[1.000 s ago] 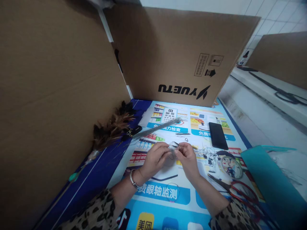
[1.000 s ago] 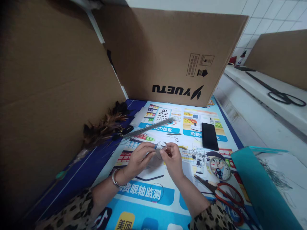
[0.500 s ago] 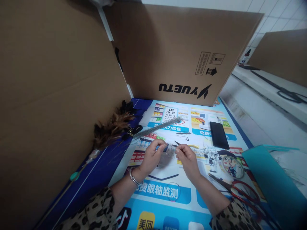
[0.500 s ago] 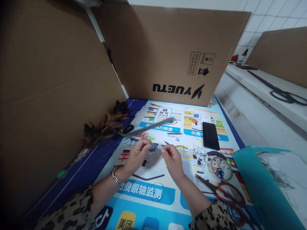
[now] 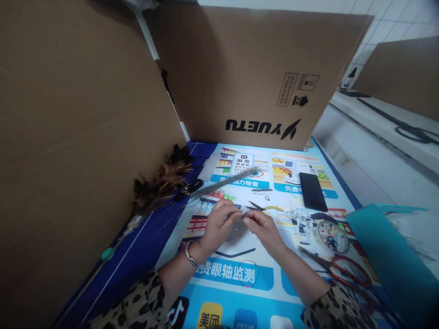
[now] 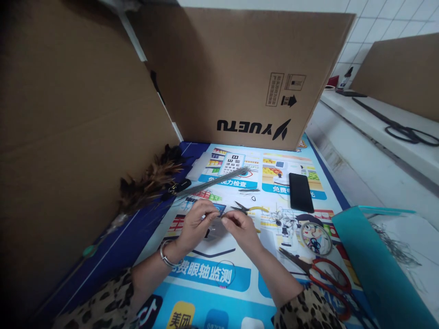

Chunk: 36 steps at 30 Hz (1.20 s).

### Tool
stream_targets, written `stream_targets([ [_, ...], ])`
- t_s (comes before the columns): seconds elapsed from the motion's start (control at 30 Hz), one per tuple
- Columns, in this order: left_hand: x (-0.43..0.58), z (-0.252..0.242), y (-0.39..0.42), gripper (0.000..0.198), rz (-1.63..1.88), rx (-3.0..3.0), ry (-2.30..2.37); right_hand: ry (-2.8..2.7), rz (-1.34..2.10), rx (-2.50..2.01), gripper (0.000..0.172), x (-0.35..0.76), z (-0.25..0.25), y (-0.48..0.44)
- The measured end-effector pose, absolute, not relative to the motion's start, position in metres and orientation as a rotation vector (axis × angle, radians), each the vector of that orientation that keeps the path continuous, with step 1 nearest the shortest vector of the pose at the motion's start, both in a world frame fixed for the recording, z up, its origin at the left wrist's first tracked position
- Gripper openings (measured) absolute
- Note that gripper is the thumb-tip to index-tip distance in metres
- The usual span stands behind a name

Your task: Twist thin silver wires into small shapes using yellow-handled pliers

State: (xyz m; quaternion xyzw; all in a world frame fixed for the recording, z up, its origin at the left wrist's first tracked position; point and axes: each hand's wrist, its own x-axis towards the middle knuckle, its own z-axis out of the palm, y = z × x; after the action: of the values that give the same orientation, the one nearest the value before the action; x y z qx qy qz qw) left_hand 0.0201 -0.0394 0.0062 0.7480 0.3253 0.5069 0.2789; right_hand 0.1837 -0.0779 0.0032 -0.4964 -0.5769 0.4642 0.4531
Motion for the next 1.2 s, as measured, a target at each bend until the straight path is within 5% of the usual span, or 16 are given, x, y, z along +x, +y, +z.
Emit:
stream_targets([
  [0.37,0.0233,-0.0008,-0.0393,0.012,1.244,2.146,0.767,-1.495,0.693,-1.275,0.009,0.1848,0.0096,-0.0813],
  [1.2,0.0218,0.0011,-0.0417,0.007,1.319,2.173,0.843,-1.595,0.455,-1.239,0.006,0.1873,0.0029,-0.0811],
])
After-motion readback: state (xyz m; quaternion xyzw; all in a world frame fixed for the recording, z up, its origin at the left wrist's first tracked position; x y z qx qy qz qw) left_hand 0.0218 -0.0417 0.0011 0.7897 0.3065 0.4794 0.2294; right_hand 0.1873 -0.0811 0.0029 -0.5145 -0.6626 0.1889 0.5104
